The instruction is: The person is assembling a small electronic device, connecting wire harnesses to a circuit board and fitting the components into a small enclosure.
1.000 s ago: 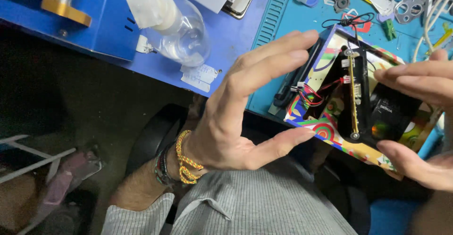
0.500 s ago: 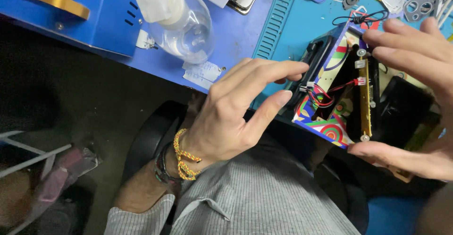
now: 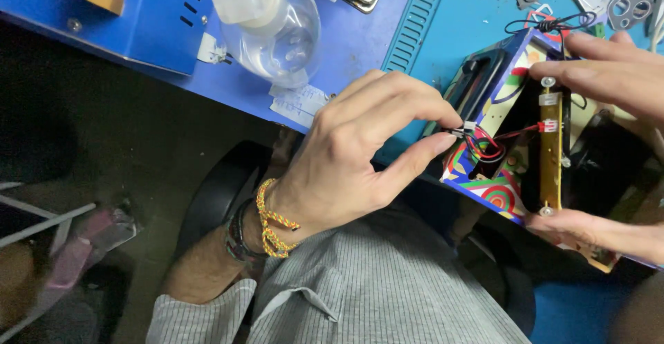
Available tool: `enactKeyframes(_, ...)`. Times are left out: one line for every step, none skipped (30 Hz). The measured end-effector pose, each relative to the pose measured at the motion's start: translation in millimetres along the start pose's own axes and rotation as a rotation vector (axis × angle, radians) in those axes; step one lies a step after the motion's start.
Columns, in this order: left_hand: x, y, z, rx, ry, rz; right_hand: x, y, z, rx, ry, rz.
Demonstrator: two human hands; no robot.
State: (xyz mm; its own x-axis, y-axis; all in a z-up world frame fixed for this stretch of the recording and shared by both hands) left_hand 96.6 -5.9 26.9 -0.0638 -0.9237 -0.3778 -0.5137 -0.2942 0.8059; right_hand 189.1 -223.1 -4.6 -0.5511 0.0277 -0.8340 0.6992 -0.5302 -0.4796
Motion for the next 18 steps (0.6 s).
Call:
enactKeyframes(0, 0, -1, 0.0, 0.001, 0.001, 1, 7, 0, 0.001, -0.001, 0.001)
enactKeyframes(0, 0, -1, 0.011, -0.004, -0.006, 4, 13, 0, -0.015, -0.022, 0.051)
enactKeyframes(0, 1, -2, 0.023, -0.01, -0.012, 7, 18, 0, -0.03, -0.042, 0.101)
enactKeyframes(-1, 1, -2, 0.024, -0.009, -0.011, 13, 33, 3, -0.029, -0.043, 0.102)
enactKeyframes(0, 0, -2, 0.018, -0.009, -0.01, 17, 43, 8, -0.077, -0.023, 0.096)
enactKeyframes(0, 0, -2, 0.013, -0.008, -0.008, 21, 53, 13, -0.126, -0.003, 0.09)
enactKeyframes(0, -1, -2, 0.014, -0.01, -0.007, 16, 38, 6, -0.124, -0.003, 0.089)
enactKeyframes(0, -2, -2, 0.015, -0.007, -0.007, 14, 43, -2, 0.071, -0.044, 0.013)
enactKeyframes(0, -2, -2, 0.015, -0.004, -0.007, 13, 48, -6, 0.265, -0.083, -0.064)
enactKeyframes(0, -2, -1, 0.015, -0.005, -0.006, 12, 27, -4, 0.266, -0.083, -0.065)
enactKeyframes(-1, -2, -1, 0.015, -0.002, -0.002, 2, -5, -4, 0.159, 0.0, -0.056)
enactKeyframes(-1, -3, -1, 0.014, 0.002, 0.002, -8, -36, -3, 0.053, 0.084, -0.047)
enactKeyframes(-2, -3, -1, 0.014, 0.0, 0.002, -7, -45, -2, 0.053, 0.085, -0.048)
enactKeyframes(-2, -3, -1, 0.014, -0.002, 0.004, -9, -55, 0, 0.032, 0.126, -0.045)
enactKeyframes(-1, -3, -1, 0.014, -0.005, 0.006, -12, -65, 3, 0.012, 0.167, -0.041)
enactKeyframes(-2, -2, -1, 0.013, -0.006, 0.007, -12, -65, 3, 0.012, 0.167, -0.042)
enactKeyframes(-3, -3, 0, -0.008, -0.012, 0.01, -11, -65, 4, 0.016, 0.168, -0.035)
enactKeyframes(-4, -4, 0, -0.028, -0.019, 0.014, -10, -64, 5, 0.021, 0.168, -0.027)
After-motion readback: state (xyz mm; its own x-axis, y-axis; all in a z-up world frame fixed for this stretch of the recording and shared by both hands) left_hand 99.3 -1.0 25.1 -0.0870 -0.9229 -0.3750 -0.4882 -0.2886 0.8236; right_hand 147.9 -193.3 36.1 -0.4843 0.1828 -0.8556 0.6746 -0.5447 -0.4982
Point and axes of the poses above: each hand's wrist, its own z-axis away from the middle knuckle, its own x-axis out of the palm, y = z × x, the point moved 10 cm from there along -z, towards the middle knuckle, and after that the axes turned 7 degrees about -y, right-handed, at the moved point
